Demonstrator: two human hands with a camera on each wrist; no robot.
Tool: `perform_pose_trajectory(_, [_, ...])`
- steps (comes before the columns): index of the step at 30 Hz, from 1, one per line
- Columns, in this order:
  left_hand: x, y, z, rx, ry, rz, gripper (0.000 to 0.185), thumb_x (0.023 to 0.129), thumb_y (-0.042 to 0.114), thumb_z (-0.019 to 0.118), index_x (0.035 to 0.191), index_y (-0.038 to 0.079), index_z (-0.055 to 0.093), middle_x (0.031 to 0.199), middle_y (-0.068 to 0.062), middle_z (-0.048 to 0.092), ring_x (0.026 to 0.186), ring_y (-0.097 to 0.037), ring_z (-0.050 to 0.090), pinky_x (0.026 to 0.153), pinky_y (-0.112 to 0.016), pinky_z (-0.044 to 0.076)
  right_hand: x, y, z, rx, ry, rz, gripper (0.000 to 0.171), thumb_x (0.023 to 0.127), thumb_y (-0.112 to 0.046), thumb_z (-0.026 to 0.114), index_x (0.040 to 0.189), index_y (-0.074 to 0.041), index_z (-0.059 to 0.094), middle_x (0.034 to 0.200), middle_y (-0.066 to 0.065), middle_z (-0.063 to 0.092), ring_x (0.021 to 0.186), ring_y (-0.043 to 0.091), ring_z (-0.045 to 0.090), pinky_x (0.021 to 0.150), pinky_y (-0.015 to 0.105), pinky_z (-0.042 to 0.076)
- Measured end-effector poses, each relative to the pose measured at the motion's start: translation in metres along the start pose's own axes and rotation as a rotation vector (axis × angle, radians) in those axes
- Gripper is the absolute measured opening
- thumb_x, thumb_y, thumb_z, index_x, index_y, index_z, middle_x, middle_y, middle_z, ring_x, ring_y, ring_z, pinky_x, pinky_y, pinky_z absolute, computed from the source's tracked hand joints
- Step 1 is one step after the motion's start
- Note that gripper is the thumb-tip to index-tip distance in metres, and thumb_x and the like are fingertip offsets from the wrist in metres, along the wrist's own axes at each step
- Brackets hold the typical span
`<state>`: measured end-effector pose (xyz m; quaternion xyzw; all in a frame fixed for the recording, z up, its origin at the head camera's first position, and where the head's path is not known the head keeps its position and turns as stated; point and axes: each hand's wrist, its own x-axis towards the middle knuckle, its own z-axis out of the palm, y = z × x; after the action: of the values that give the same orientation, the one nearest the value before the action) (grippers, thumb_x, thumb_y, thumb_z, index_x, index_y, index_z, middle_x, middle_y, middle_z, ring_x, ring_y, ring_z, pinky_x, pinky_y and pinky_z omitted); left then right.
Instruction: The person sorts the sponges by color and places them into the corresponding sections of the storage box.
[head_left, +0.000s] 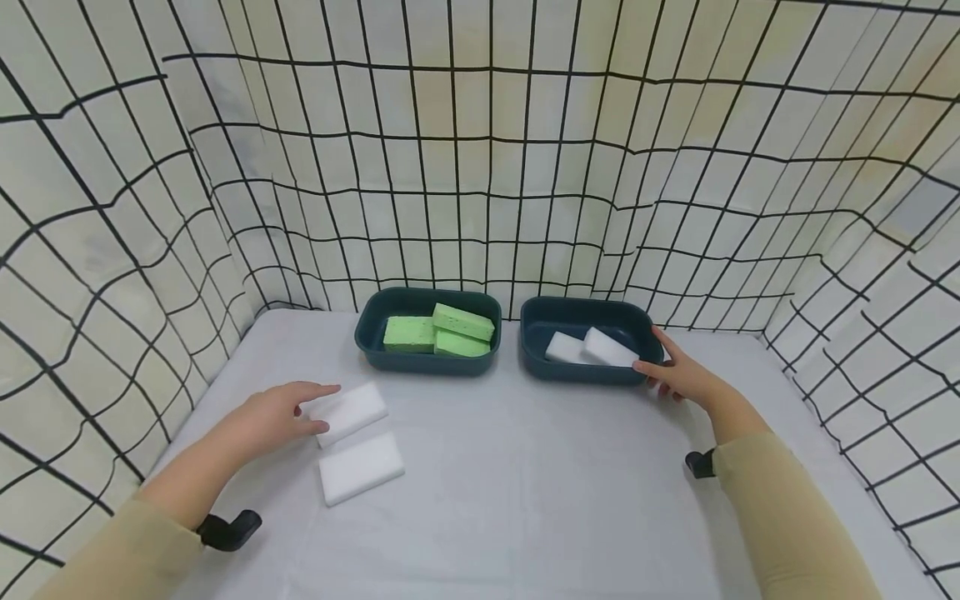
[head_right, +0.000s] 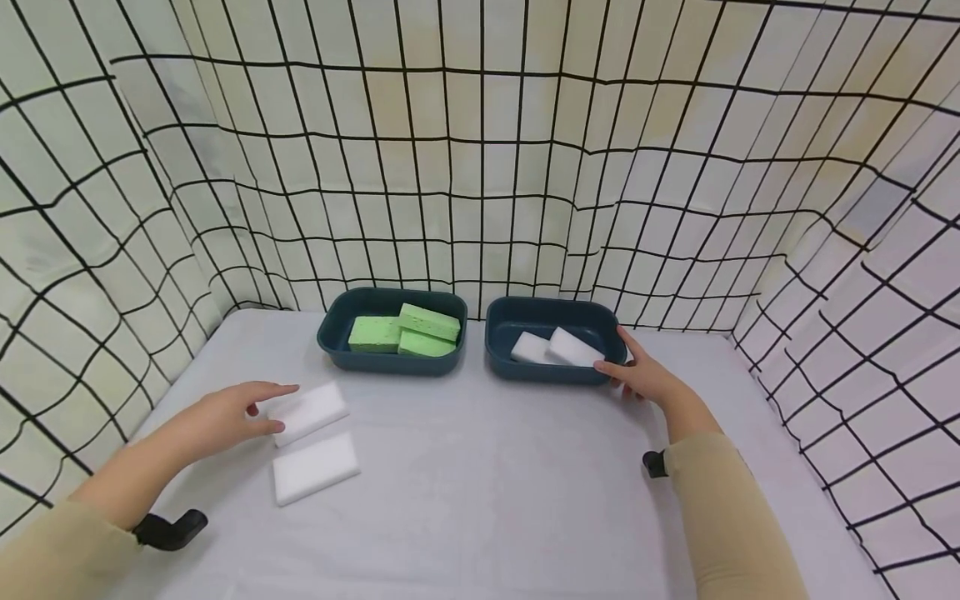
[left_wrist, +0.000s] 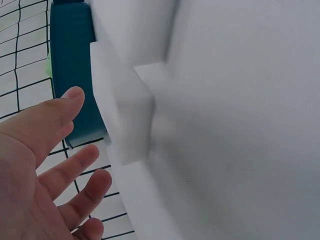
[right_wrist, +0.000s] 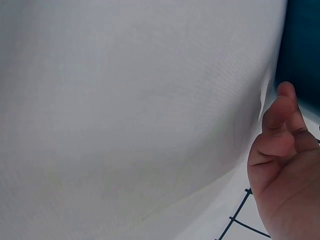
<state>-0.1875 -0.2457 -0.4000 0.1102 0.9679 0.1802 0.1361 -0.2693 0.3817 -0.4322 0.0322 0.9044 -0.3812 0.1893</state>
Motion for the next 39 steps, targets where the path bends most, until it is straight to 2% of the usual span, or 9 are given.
perform_pose_trajectory(6, [-0.006,-0.01,0.009,0.011,0.004,-0.004,0.067,0.083,0.036,0.079,0.142,0.013,0.056,0.139,-0.023,0.053,0.102,-0.035,0.06,0.085,-0.055,0.049,0.0,-0.005,0.002,0.015,-0.016,-0.009,0.108,0.089,-0.063,0.062,0.158,-0.029,-0.014,0.099,0.014,0.064,0.077,0.024,0.057,0.062,0.03,0.045])
perform_pose_trajectory(9, [-0.007,-0.01,0.012,0.01,0.008,0.003,0.065,0.084,0.035,0.079,0.141,0.013,0.057,0.14,-0.024,0.052,0.112,-0.041,0.057,0.092,-0.06,0.046,-0.002,-0.005,0.001,-0.005,-0.022,-0.023,0.106,0.092,-0.06,0.06,0.157,-0.026,-0.017,0.1,0.016,0.064,0.078,0.025,0.057,0.062,0.032,0.045])
perform_pose_trajectory(13, [-0.007,-0.009,0.016,0.002,0.011,-0.008,0.064,0.085,0.034,0.078,0.141,0.014,0.057,0.141,-0.025,0.05,0.126,-0.048,0.047,0.099,-0.065,0.039,-0.006,-0.004,-0.001,-0.012,-0.007,-0.012,0.104,0.093,-0.059,0.059,0.158,-0.028,-0.016,0.101,0.015,0.064,0.079,0.024,0.057,0.064,0.032,0.045])
perform_pose_trajectory(22, [-0.01,-0.012,0.017,0.0,0.011,-0.027,0.067,0.084,0.038,0.078,0.142,0.014,0.056,0.14,-0.027,0.051,0.126,-0.05,0.046,0.097,-0.066,0.04,-0.005,-0.004,-0.003,-0.008,-0.038,-0.02,0.105,0.093,-0.059,0.058,0.157,-0.027,-0.018,0.099,0.012,0.066,0.076,0.022,0.058,0.063,0.032,0.044])
perform_pose_trajectory(29, [-0.01,-0.015,0.02,-0.009,0.014,-0.028,0.068,0.083,0.04,0.079,0.143,0.015,0.056,0.14,-0.026,0.051,0.121,-0.047,0.051,0.094,-0.062,0.044,-0.004,-0.002,-0.002,-0.001,-0.033,-0.02,0.106,0.092,-0.06,0.059,0.157,-0.028,-0.018,0.097,0.012,0.066,0.075,0.023,0.058,0.062,0.033,0.044])
perform_pose_trajectory(35, [-0.011,-0.014,0.018,-0.018,0.026,-0.033,0.067,0.083,0.04,0.079,0.142,0.015,0.056,0.137,-0.025,0.053,0.104,-0.036,0.058,0.083,-0.053,0.049,-0.004,0.0,-0.001,-0.019,-0.02,-0.005,0.103,0.093,-0.06,0.058,0.157,-0.031,-0.018,0.1,0.013,0.066,0.078,0.023,0.058,0.064,0.033,0.044])
perform_pose_trajectory(39, [-0.012,-0.013,0.013,-0.011,0.056,-0.036,0.066,0.084,0.041,0.078,0.141,0.015,0.057,0.133,-0.021,0.057,0.093,-0.028,0.057,0.073,-0.044,0.048,-0.005,-0.003,0.0,-0.019,-0.021,-0.012,0.104,0.093,-0.06,0.059,0.157,-0.032,-0.018,0.102,0.013,0.066,0.079,0.023,0.058,0.065,0.033,0.044])
